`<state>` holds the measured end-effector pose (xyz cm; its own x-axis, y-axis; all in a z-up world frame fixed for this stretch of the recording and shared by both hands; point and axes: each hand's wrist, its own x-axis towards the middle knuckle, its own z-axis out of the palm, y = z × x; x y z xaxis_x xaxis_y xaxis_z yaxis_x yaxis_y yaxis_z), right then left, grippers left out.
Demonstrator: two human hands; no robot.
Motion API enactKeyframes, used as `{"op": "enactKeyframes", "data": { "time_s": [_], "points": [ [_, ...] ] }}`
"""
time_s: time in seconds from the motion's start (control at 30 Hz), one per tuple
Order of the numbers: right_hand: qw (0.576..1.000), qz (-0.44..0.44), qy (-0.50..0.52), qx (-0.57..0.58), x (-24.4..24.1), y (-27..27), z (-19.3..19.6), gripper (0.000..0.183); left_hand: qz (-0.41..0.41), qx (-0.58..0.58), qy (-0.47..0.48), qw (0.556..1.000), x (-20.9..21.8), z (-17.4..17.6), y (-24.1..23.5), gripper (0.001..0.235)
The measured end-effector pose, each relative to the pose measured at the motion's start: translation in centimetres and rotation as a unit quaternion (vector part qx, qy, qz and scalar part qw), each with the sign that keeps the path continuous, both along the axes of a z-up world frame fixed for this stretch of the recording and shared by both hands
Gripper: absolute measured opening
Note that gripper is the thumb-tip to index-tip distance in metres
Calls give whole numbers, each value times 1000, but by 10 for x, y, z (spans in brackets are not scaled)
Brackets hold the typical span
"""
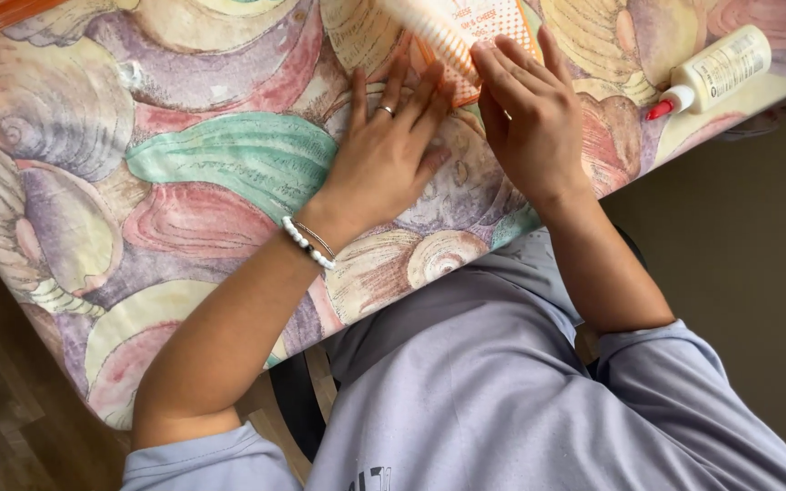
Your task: Applying liquid glue from a bottle to the edges of paper bags and folding them to assemble the packaging.
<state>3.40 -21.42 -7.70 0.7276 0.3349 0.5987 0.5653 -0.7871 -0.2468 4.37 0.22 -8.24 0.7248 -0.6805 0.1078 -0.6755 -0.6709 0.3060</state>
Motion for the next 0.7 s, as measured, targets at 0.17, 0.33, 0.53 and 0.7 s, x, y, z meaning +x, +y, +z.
{"op": "enactKeyframes", "data": {
  "time_s": [0.17, 0.33, 0.53, 0.7],
  "points": [
    [988, 14, -141, -61, -11, -12, -11, 37, 134, -219, -164, 952, 21, 14, 30, 15],
    [981, 41, -166, -95, -25, -11, -14, 51, 57, -342, -261, 901, 28, 54, 59, 21],
    [991, 19, -129, -39, -29, -22, -16, 54, -113, -147, -279, 942, 9, 41, 28, 64],
    [995, 18, -92, -20, -39, -37, -10, 50, -135, -144, -256, 946, 5, 44, 29, 71]
  ]
}}
